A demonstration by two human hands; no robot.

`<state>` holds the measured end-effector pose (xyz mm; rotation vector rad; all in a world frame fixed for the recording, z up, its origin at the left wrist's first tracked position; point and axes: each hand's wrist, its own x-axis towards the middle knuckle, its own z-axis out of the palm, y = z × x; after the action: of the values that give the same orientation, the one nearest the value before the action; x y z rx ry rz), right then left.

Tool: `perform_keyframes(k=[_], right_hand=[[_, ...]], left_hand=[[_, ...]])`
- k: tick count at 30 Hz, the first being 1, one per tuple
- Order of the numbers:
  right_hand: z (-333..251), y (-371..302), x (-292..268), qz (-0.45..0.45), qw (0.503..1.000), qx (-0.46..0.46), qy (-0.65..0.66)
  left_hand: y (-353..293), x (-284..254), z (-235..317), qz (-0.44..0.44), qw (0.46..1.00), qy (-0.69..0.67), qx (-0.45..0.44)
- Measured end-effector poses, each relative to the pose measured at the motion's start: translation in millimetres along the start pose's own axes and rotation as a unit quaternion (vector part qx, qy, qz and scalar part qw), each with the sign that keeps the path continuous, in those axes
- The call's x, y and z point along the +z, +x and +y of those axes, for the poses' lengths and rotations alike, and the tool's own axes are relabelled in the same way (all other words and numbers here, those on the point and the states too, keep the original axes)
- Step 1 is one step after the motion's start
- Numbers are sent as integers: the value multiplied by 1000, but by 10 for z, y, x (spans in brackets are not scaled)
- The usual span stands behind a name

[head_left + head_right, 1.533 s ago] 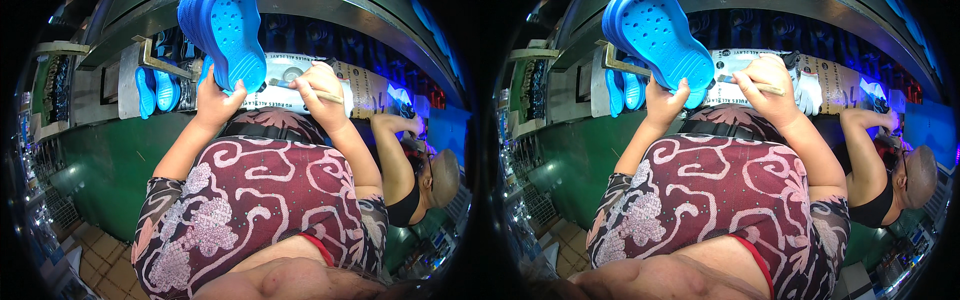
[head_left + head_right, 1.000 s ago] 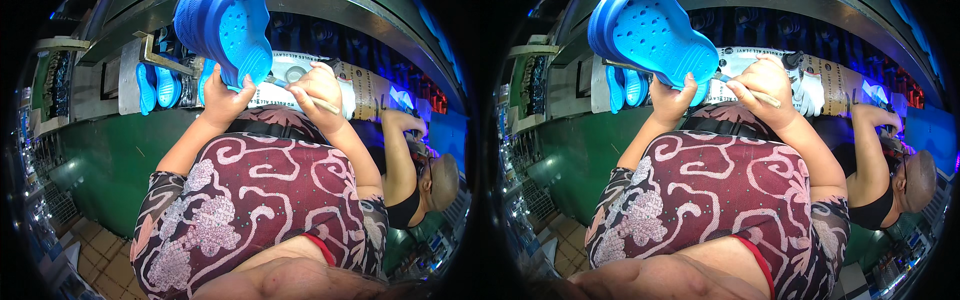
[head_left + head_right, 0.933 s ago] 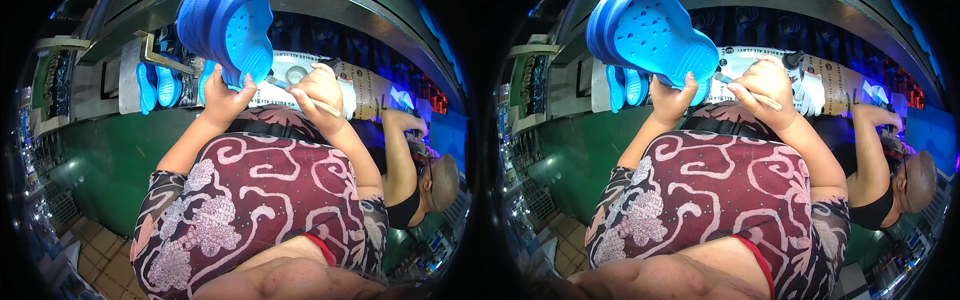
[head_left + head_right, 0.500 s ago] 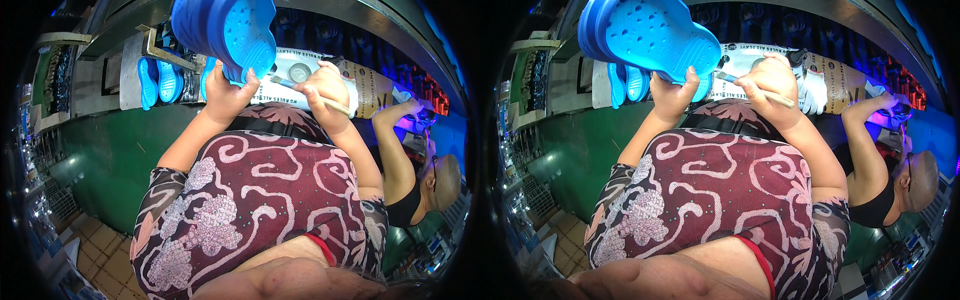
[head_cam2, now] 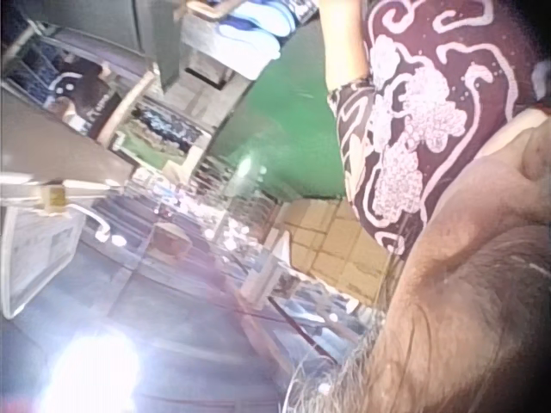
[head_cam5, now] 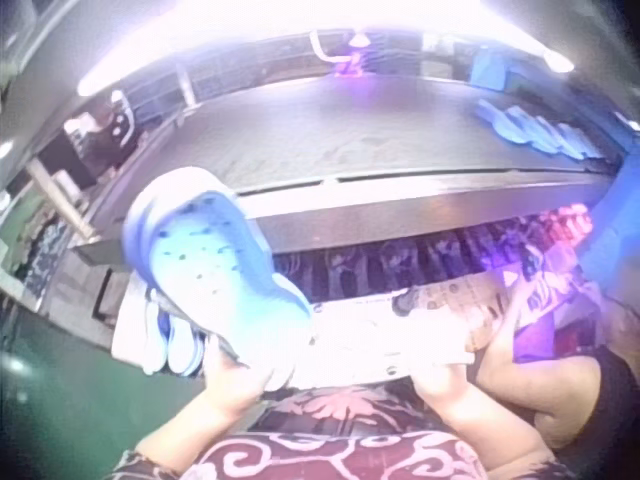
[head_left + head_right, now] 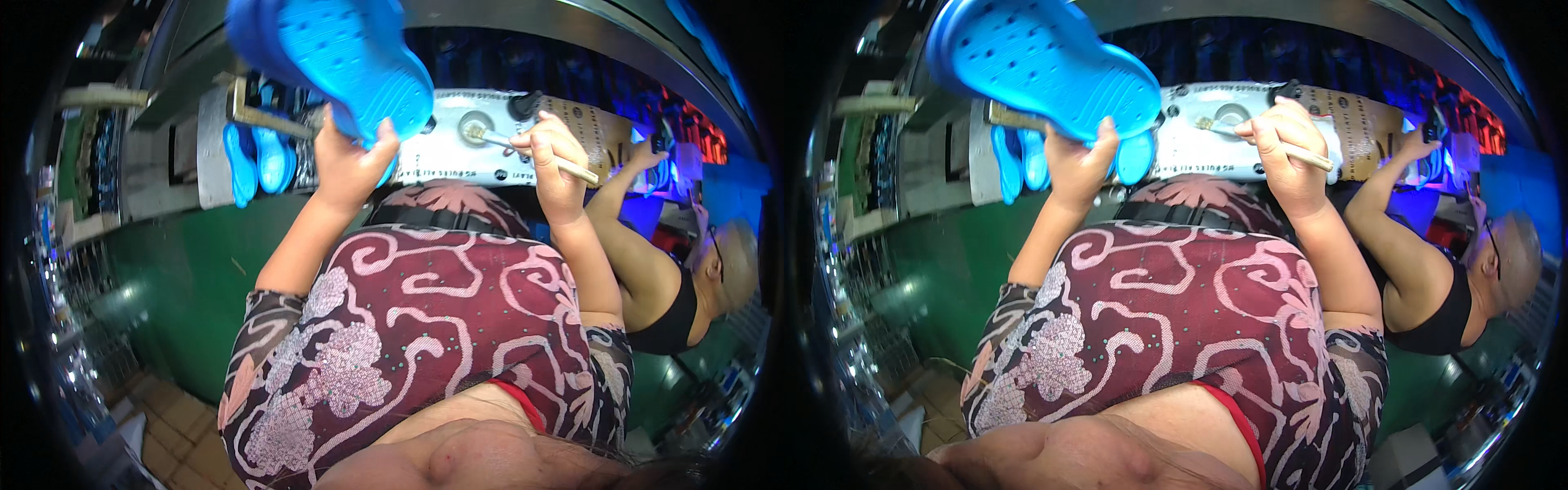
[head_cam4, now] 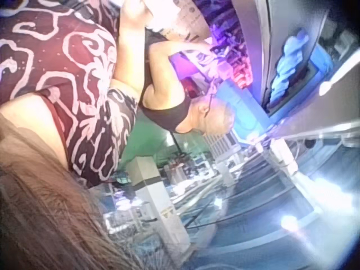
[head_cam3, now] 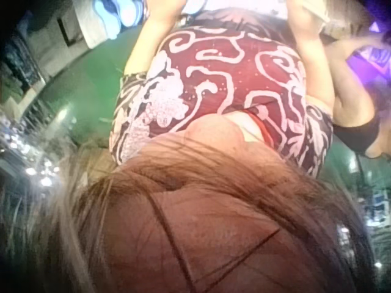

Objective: The person applies adhesive to shoe soles using a brush and places the soles onto the conveyor above.

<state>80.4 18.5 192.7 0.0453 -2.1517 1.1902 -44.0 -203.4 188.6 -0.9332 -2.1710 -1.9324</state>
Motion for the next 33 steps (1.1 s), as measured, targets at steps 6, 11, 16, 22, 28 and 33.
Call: perform_keyframes(k=[6, 11, 16, 22, 28, 33], right_hand=[[142, -437, -227, 114, 977, 179, 31], [270, -719, -220, 154, 957, 242, 33], [332, -788, -153, 176, 945, 266, 69], [479, -904, -168, 191, 934, 288, 95], [637, -1013, -101, 184, 920, 318, 137], [684, -1006, 7, 156, 911, 348, 155]], left_hand=[[327, -132, 348, -191, 929, -201, -246], [922, 549, 497, -455, 813, -270, -243], [1846, 1797, 461, -290, 788, -462, -288], [1448, 1384, 359, -368, 790, -424, -245], [234, 45, -1318, -257, 908, -90, -319], [-1242, -1244, -2643, -131, 816, 100, -554]])
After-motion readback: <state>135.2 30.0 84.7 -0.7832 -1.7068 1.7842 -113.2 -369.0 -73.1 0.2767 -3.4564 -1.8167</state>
